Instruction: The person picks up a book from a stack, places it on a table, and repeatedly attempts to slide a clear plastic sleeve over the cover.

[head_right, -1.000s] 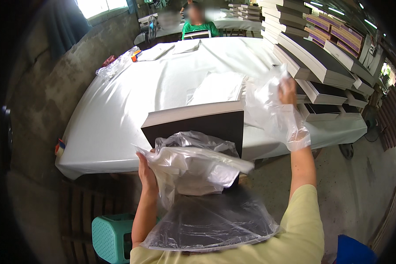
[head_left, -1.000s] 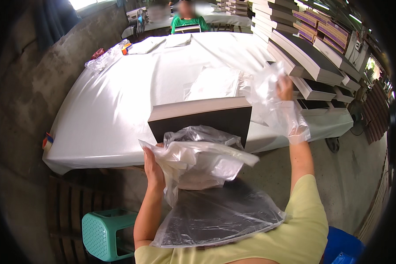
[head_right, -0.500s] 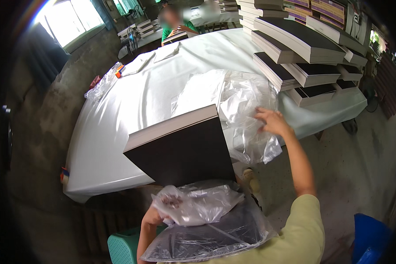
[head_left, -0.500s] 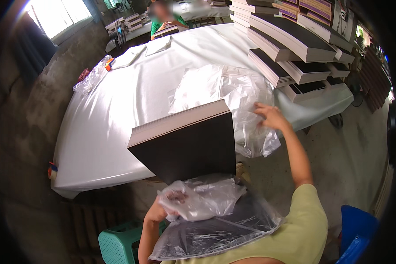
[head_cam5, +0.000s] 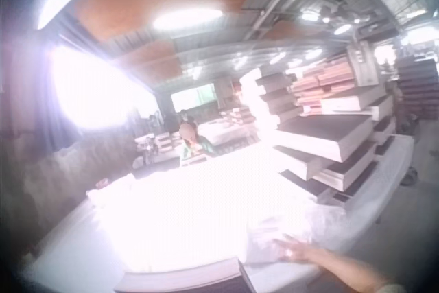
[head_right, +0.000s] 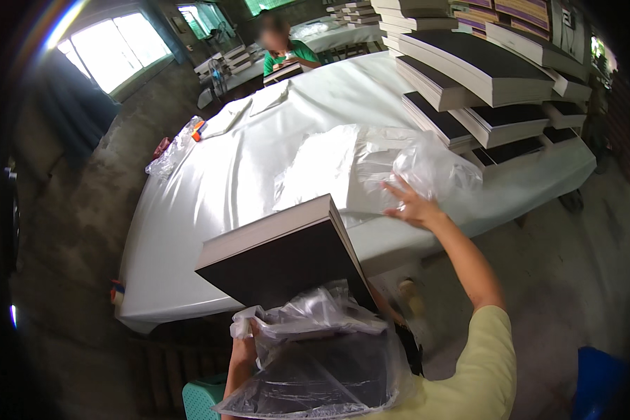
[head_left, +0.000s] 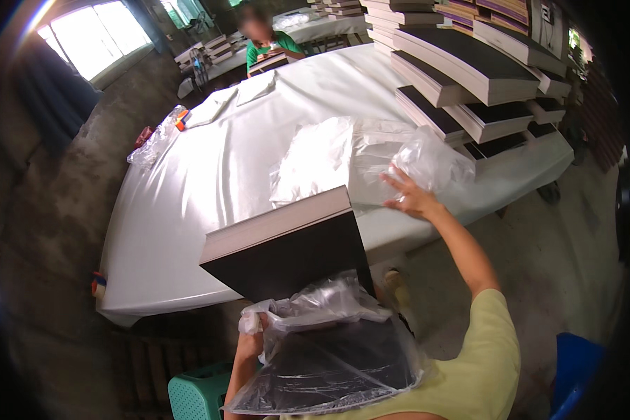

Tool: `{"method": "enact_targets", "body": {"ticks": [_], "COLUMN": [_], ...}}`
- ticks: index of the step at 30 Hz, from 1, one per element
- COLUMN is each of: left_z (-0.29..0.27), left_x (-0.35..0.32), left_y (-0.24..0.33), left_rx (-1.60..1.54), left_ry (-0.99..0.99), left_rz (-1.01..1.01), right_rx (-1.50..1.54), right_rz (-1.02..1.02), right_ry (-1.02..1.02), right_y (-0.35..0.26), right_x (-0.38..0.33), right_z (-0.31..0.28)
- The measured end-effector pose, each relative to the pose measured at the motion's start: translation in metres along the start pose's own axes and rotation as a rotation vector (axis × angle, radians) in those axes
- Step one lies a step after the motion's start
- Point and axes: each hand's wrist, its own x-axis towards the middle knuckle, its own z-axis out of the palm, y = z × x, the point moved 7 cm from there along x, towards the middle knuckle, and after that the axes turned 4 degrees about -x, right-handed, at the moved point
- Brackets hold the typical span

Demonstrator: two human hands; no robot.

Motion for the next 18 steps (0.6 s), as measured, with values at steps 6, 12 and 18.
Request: {"method": "enact_targets", "body": {"ticks": [6,12,18], "left_z": [-0.005,0.004,-0.009], "left_x": [0.005,0.014,0.006], "left_y": [0.001,-0.001,-0.008], "left_rx": [0.084,-0.050,-0.159], "left_ry": [0.165,0.153,0.254], "left_rz": [-0.147,-0.215,-0.292], "right_rx": [0.181,0.371,0.745], "right_rz": [0.472,0.675,0.601], "right_ry": [-0.398,-0.491,-0.461], "right_y": [0.181,0.232,0.108], "right_x": [0.016,0.046,0.095], "right_z": [0.108,0.168,0.112]}}
